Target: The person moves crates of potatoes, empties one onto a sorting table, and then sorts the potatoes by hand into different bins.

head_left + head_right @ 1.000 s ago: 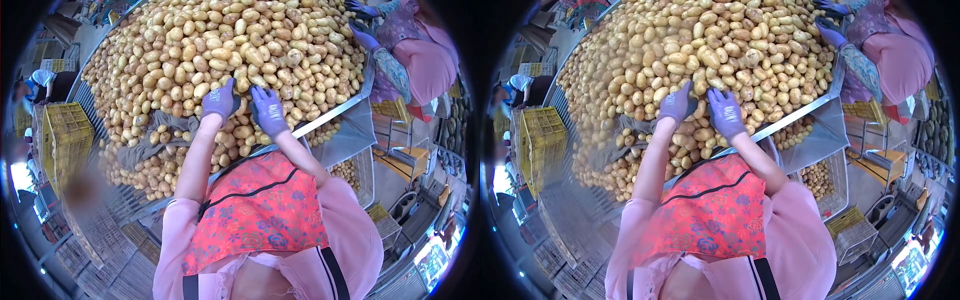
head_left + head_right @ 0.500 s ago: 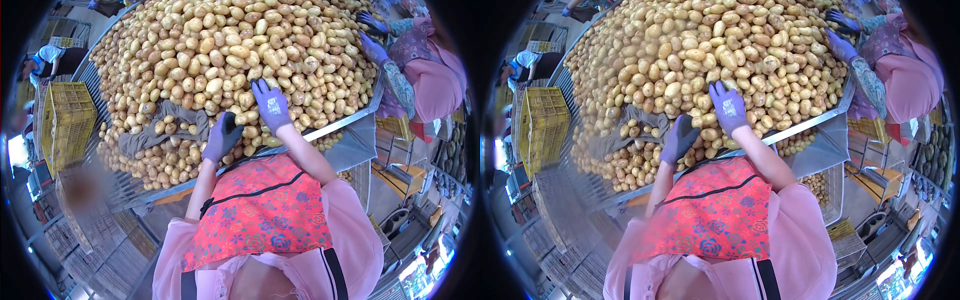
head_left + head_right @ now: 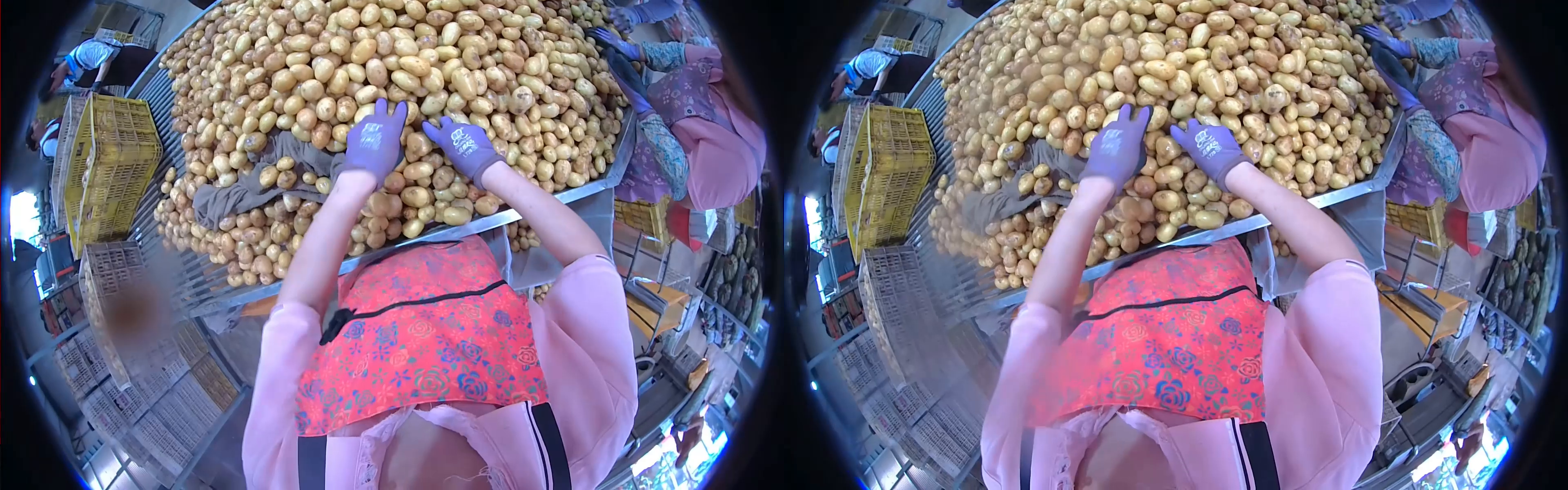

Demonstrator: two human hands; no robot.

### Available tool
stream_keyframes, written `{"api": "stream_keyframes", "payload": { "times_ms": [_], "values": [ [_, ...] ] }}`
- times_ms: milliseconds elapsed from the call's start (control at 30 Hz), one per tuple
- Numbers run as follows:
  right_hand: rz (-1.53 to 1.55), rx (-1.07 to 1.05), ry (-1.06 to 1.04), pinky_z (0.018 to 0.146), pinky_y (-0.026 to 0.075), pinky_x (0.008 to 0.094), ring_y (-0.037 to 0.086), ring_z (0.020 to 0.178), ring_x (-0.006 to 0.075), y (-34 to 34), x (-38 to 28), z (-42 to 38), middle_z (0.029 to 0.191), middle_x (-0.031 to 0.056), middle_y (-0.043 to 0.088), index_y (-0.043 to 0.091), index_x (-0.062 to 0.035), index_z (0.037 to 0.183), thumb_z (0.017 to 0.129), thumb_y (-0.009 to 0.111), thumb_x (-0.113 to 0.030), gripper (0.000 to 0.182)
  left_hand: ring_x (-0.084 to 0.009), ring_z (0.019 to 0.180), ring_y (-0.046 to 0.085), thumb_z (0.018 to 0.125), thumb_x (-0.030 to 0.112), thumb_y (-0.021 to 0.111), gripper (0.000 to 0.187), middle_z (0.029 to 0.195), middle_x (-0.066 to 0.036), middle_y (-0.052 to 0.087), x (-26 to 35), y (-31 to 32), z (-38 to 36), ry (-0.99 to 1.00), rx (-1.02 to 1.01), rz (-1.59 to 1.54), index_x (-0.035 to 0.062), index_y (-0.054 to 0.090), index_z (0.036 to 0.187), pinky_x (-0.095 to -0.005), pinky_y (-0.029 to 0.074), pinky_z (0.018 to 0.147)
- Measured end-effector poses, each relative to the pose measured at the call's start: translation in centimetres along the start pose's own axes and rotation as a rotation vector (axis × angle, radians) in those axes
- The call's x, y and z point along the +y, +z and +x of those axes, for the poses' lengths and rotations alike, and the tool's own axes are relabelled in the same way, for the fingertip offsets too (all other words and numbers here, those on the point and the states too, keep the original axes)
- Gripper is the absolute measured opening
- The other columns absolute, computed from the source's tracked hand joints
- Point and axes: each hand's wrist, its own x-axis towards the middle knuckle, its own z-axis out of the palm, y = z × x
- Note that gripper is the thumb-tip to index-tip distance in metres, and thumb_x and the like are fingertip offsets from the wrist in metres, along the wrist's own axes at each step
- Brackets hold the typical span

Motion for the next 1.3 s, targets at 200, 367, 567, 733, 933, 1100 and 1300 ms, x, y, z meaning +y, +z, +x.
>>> {"api": "stream_keyframes", "payload": {
  "times_ms": [200, 367, 567, 733, 933, 1100, 1300],
  "values": [
    [-0.029, -0.149, -0.046, 0.066, 0.053, 0.0409, 0.064, 0.083, 0.0326, -0.8, 0.9, -0.1, 0.101, 0.0167, 0.058, 0.043, -0.0152, 0.131, 0.091, 0.043, -0.009, 0.041, -0.0340, 0.088, 0.063, 0.083, 0.009, 0.051, 0.027, 0.101, -0.018, 0.056, 0.1, 4.2, 1.8, -0.021, -0.037, 0.093, 0.0071, 0.052, 0.110, -0.0436, 0.051, 0.069],
    [-0.052, -0.248, -0.084, 0.065, 0.052, 0.0411, 0.064, 0.084, 0.0317, -0.3, 1.2, 2.5, 0.095, 0.0158, 0.062, 0.048, -0.0130, 0.125, 0.092, 0.043, -0.013, 0.033, -0.0314, 0.097, 0.062, 0.079, 0.012, 0.058, 0.040, 0.115, -0.019, 0.058, -2.7, 1.5, -1.9, 0.009, 0.018, -0.211, 0.0082, 0.052, 0.119, -0.0377, 0.051, 0.079],
    [0.017, -0.215, -0.051, 0.070, 0.052, 0.0417, 0.064, 0.087, 0.0320, -1.0, 0.7, 1.8, 0.097, 0.0161, 0.062, 0.049, -0.0136, 0.126, 0.093, 0.042, -0.017, 0.034, -0.0159, 0.098, 0.058, 0.073, 0.008, 0.062, 0.047, 0.110, -0.005, 0.058, -4.5, -0.6, -11.3, -0.382, -0.055, -1.599, 0.0056, 0.052, 0.119, -0.0256, 0.046, 0.076],
    [-0.222, -0.273, -0.069, 0.069, 0.053, 0.0408, 0.065, 0.088, 0.0304, -0.2, -0.4, 2.9, 0.102, 0.0175, 0.061, 0.050, -0.0123, 0.125, 0.091, 0.046, -0.014, 0.034, -0.0082, 0.083, 0.057, 0.080, 0.010, 0.061, 0.026, 0.098, 0.000, 0.059, -4.2, 0.4, -15.6, -0.537, -0.079, -1.607, 0.0066, 0.057, 0.105, -0.0199, 0.043, 0.064],
    [-0.047, -0.301, -0.128, 0.073, 0.053, 0.0420, 0.065, 0.087, 0.0331, -0.9, 1.5, 4.1, 0.097, 0.0155, 0.064, 0.050, -0.0133, 0.125, 0.095, 0.041, -0.019, 0.032, -0.0058, 0.069, 0.053, 0.087, 0.016, 0.063, 0.018, 0.083, 0.000, 0.059, -3.1, 2.7, -17.6, -0.620, 0.154, -1.314, 0.0024, 0.060, 0.099, -0.0203, 0.043, 0.061],
    [0.438, -0.194, 0.090, 0.070, 0.051, 0.0364, 0.064, 0.080, 0.0252, -2.8, 3.1, 2.1, 0.090, 0.0155, 0.064, 0.051, -0.0105, 0.123, 0.087, 0.060, -0.016, 0.038, -0.0078, 0.075, 0.056, 0.090, 0.016, 0.060, 0.022, 0.087, -0.001, 0.061, -1.1, 3.6, -15.9, -0.559, 0.024, -1.300, 0.0009, 0.059, 0.106, -0.0226, 0.046, 0.066],
    [2.171, -0.053, 0.456, 0.073, 0.055, 0.0270, 0.067, 0.083, 0.0206, -3.1, 2.9, -3.9, 0.101, 0.0059, 0.064, 0.044, -0.0091, 0.133, 0.091, 0.062, -0.025, 0.048, -0.0105, 0.079, 0.057, 0.092, 0.021, 0.053, 0.028, 0.090, -0.003, 0.061, 0.2, 2.9, -13.9, -0.457, -0.071, -1.433, 0.0011, 0.058, 0.112, -0.0246, 0.045, 0.068]
  ]
}}
